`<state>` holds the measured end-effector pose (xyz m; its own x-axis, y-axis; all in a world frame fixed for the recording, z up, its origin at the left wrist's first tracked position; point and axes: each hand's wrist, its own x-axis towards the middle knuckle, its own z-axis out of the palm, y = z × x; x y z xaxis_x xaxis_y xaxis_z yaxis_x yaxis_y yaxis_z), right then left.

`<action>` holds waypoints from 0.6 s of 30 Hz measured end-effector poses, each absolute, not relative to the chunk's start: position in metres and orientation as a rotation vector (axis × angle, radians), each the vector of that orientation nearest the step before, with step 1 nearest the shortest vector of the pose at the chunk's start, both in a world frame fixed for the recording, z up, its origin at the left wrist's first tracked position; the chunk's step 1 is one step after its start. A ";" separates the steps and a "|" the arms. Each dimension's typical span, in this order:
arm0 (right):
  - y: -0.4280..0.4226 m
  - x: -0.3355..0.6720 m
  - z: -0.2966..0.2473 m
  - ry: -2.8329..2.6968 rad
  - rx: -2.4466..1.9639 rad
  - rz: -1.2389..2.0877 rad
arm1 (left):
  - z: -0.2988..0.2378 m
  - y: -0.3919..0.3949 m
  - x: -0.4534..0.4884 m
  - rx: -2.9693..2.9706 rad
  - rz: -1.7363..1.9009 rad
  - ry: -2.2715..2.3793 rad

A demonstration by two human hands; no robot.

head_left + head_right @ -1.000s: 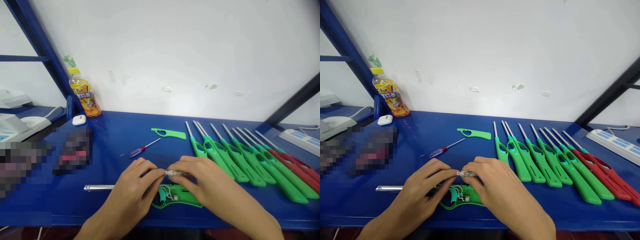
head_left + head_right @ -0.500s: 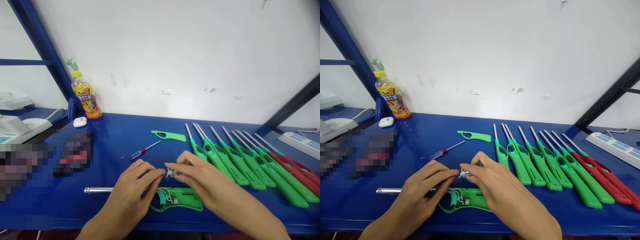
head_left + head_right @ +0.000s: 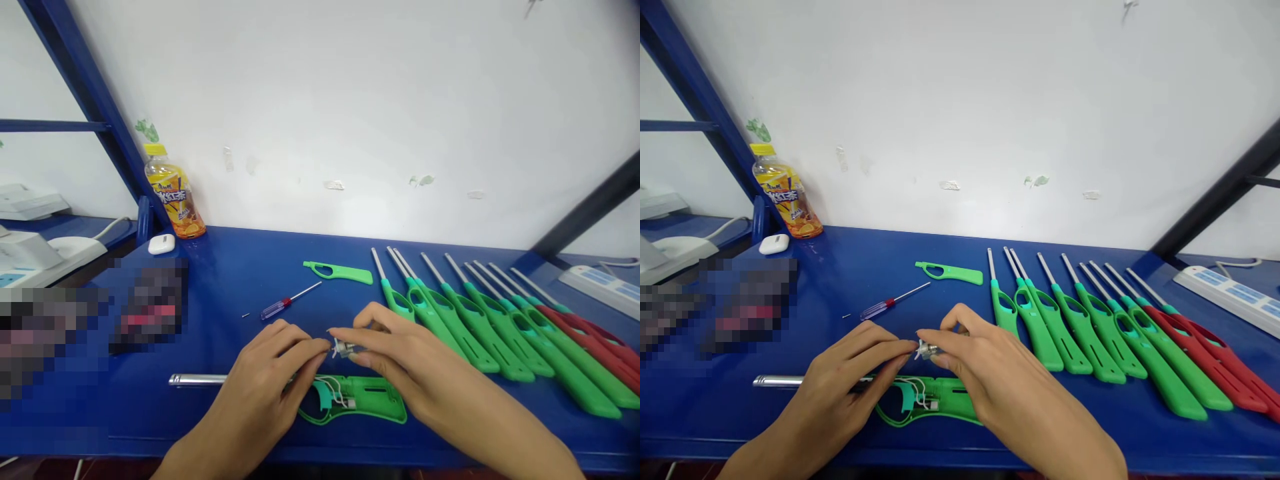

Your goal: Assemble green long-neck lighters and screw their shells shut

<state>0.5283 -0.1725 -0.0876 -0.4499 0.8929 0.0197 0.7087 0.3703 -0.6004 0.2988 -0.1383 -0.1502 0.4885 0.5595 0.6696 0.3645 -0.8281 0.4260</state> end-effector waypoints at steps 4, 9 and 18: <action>-0.173 0.528 -0.089 -2.306 -1.377 0.741 | -0.149 -0.139 0.297 2.516 1.245 0.800; -0.173 0.527 -0.090 -2.312 -1.375 0.699 | -0.148 -0.139 0.298 2.510 1.231 0.799; -0.174 0.524 -0.090 -2.345 -1.380 0.647 | -0.148 -0.140 0.298 2.536 1.254 0.770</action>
<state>0.5243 -0.1743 -0.0903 -0.4687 0.8812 0.0615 0.7248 0.4235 -0.5434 0.2979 -0.1397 -0.1485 0.5019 0.5384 0.6769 0.3600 -0.8417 0.4025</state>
